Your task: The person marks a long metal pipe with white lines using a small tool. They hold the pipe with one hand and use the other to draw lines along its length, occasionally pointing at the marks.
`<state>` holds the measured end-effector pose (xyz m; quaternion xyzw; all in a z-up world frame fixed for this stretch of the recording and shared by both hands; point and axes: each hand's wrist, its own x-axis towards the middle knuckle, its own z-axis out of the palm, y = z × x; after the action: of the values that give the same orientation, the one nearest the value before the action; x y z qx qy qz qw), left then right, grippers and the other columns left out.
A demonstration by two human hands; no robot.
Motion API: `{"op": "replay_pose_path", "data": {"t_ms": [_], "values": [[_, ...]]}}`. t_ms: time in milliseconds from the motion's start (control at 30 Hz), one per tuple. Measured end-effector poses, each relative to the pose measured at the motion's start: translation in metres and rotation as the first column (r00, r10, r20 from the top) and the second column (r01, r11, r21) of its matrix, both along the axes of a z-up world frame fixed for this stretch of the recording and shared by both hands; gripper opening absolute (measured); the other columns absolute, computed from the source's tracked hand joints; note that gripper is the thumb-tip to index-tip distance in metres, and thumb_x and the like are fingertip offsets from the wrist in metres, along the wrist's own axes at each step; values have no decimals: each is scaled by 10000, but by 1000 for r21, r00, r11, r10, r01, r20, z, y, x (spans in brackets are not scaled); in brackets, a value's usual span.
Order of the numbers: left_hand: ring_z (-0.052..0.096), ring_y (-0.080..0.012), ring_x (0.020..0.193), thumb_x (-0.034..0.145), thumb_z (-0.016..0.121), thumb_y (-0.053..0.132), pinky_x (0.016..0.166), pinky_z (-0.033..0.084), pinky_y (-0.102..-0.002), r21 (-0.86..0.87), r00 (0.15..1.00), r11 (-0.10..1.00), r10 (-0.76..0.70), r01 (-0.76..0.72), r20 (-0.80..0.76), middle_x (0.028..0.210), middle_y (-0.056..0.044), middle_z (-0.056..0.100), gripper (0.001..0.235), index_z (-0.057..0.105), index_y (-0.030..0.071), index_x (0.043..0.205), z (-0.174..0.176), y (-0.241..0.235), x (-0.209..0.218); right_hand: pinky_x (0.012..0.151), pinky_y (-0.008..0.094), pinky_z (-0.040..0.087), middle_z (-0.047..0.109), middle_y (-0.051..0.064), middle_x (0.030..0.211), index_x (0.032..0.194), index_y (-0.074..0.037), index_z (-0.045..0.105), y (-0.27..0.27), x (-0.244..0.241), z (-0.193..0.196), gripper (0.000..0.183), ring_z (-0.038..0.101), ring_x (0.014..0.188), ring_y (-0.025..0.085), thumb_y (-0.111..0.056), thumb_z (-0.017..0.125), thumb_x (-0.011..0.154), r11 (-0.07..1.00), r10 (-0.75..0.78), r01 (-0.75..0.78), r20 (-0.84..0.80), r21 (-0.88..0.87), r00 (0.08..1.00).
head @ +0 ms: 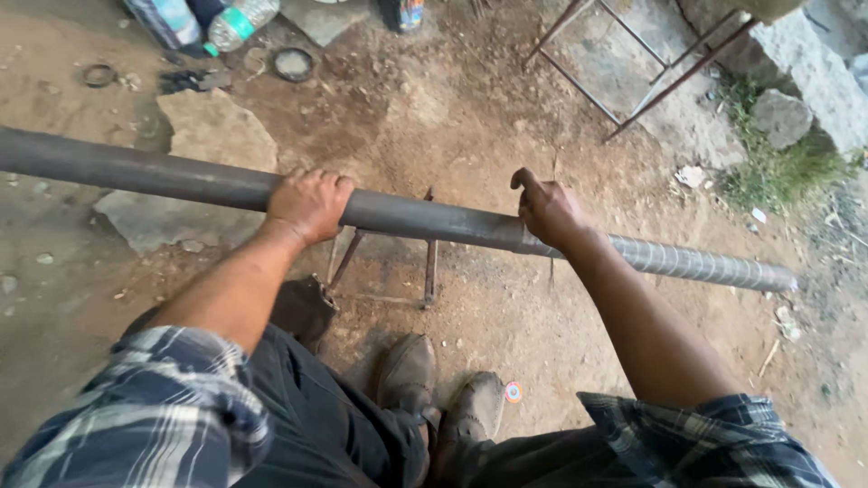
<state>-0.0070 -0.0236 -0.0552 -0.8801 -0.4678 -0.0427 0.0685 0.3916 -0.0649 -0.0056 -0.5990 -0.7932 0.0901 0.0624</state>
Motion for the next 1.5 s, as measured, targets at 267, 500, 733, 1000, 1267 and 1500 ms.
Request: {"op": "replay_pose_path", "data": {"t_ms": [267, 500, 733, 1000, 1267, 1500], "values": [[692, -276, 1070, 832, 657, 174, 942, 527, -433, -11, 1000, 1000, 2, -2, 2, 1096, -75, 722, 267, 650, 158, 1098, -10, 3, -1, 803, 372, 598, 778, 96, 974, 1267, -89, 532, -56, 1, 70, 386, 757, 907, 238, -86, 700, 920, 970, -200, 231, -285, 81, 938], [643, -289, 1177, 698, 828, 308, 1020, 483, -462, -112, 996, 992, 49, -58, -78, 1158, -92, 704, 534, 652, 183, 1186, 21, -5, 8, 751, 317, 595, 781, 76, 925, 1273, -53, 542, -146, 9, 114, 436, 768, 846, 181, -96, 753, 893, 919, -268, 378, -525, 112, 808], [491, -287, 1392, 582, 968, 386, 1140, 392, -505, -394, 946, 891, 105, -226, -306, 1425, -81, 569, 914, 554, 255, 1386, 58, 2, 17, 755, 335, 608, 760, 84, 903, 1269, -39, 572, -153, 29, 117, 411, 768, 843, 192, -65, 742, 895, 909, -239, 379, -532, 171, 812], [584, -342, 1313, 726, 809, 205, 1123, 454, -470, -360, 995, 929, 61, -84, -75, 1397, -133, 637, 705, 610, 213, 1402, 69, 14, 19, 741, 340, 607, 761, 79, 876, 1266, -52, 598, -166, 52, 120, 397, 773, 815, 199, -70, 734, 893, 905, -242, 381, -507, 188, 827], [468, -324, 1368, 749, 870, 421, 1157, 360, -491, -399, 989, 916, 20, 41, 148, 1489, -98, 522, 828, 496, 220, 1460, 87, -39, 159, 721, 415, 609, 771, 113, 858, 1493, -224, 500, -157, 52, 77, 673, 742, 743, 255, -110, 672, 853, 947, -314, 285, -244, -146, 918], [285, -285, 1480, 676, 856, 633, 1246, 97, -550, -308, 990, 945, -131, 111, -46, 1560, -118, 387, 1083, 377, 147, 1517, 72, -72, 253, 733, 494, 597, 710, 234, 916, 1649, -377, 119, -133, 19, 35, 933, 734, 812, 365, -145, 598, 883, 866, -352, 387, 165, -317, 921]]}}
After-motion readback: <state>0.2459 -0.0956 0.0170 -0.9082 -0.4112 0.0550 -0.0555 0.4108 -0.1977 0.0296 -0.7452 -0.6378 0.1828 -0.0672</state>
